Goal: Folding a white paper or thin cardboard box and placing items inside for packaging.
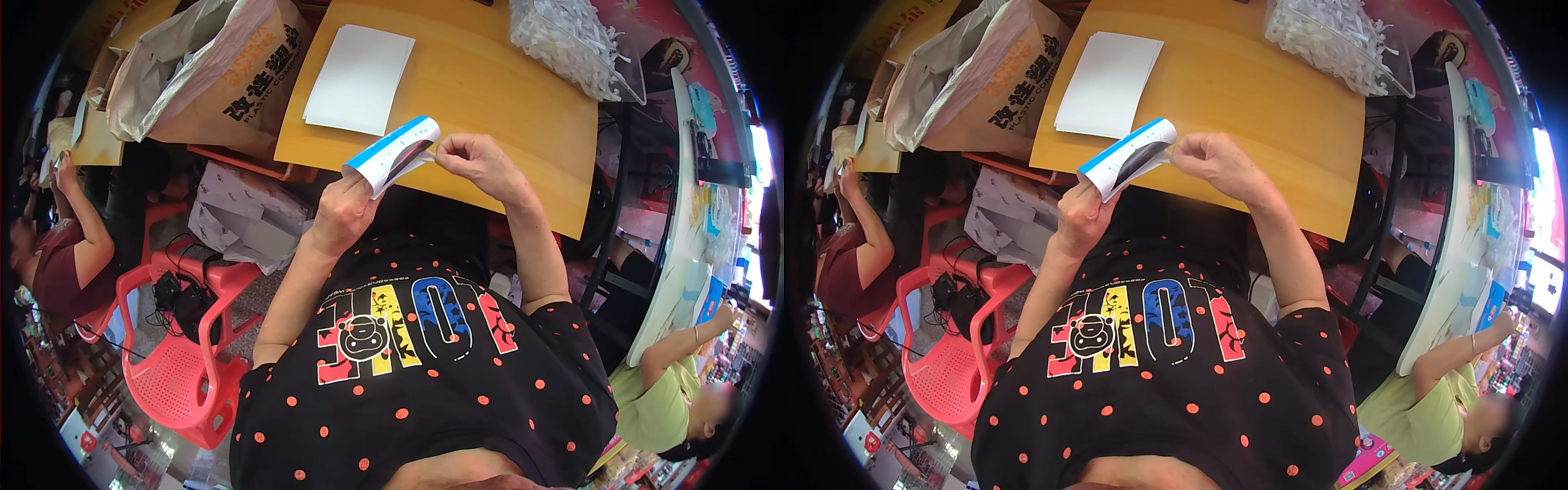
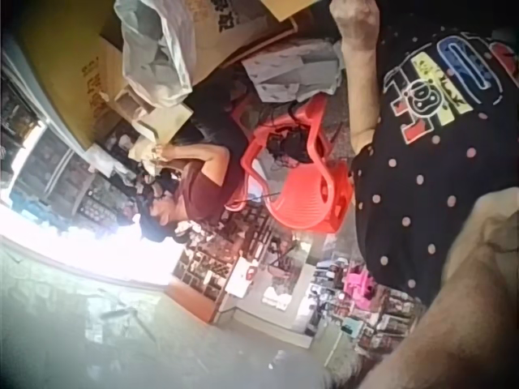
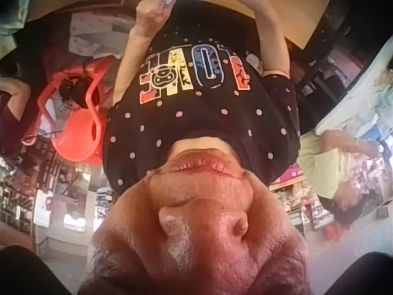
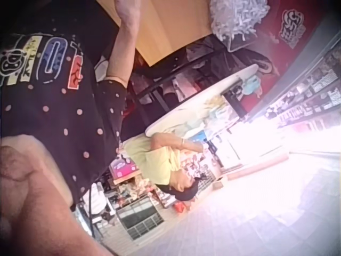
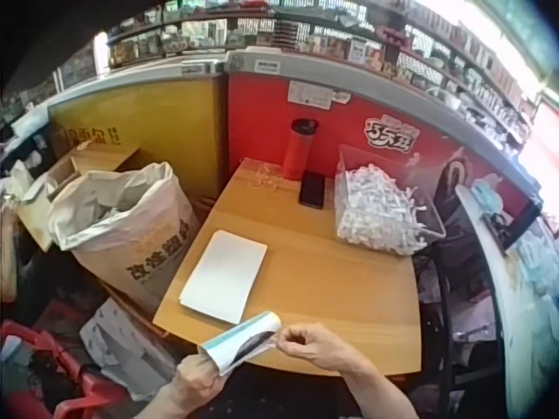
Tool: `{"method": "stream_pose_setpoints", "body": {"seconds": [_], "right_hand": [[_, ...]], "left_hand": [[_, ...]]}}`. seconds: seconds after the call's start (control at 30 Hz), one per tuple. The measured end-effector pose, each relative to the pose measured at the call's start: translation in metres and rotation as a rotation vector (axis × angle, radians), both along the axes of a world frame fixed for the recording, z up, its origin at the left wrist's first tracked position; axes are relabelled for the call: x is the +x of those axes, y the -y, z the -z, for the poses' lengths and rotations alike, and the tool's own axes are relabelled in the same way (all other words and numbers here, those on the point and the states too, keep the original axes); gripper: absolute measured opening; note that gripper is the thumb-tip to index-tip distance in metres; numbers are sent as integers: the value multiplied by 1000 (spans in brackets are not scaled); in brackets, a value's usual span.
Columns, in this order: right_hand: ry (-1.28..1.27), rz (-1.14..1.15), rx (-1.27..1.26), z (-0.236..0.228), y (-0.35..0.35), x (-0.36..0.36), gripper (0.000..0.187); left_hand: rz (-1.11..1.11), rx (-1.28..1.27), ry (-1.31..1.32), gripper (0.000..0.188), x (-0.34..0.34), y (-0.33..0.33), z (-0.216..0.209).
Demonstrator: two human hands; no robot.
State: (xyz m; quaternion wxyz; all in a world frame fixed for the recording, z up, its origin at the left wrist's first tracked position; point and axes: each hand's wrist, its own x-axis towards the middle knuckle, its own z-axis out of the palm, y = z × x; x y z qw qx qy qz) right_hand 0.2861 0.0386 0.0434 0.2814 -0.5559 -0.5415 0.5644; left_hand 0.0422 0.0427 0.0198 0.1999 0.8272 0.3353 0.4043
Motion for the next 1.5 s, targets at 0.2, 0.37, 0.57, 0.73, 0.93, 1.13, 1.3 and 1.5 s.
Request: {"method": "stream_pose_setpoints", "body": {"seconds": [0.2,0.37,0.57,0.73,0.93,1.13,1.3,1.5], "right_hand": [[-183,54,-11,-30,23,-8,15],[233,201,401,-34,23,-27,22],[377,29,879,-20,27,-49,11],[109,-348,1019,-57,42,-70,12],[124,-133,973,-122,31,-11,7],[590,954,963,-134,-57,167,22],[1579,724,801,-79,-103,295,34],[496,645,774,-77,-32,88,15]], "left_hand": [[-43,-8,3,24,2,-1,0],[-72,-57,-2,23,5,-1,-3],[-71,-44,-15,25,4,-1,2],[-17,30,-32,24,3,-5,13],[-36,-207,204,21,4,-1,-6],[26,-840,760,19,8,7,-5],[20,-975,889,22,3,1,-14],[-62,-1121,1024,25,4,-6,-18]]}}
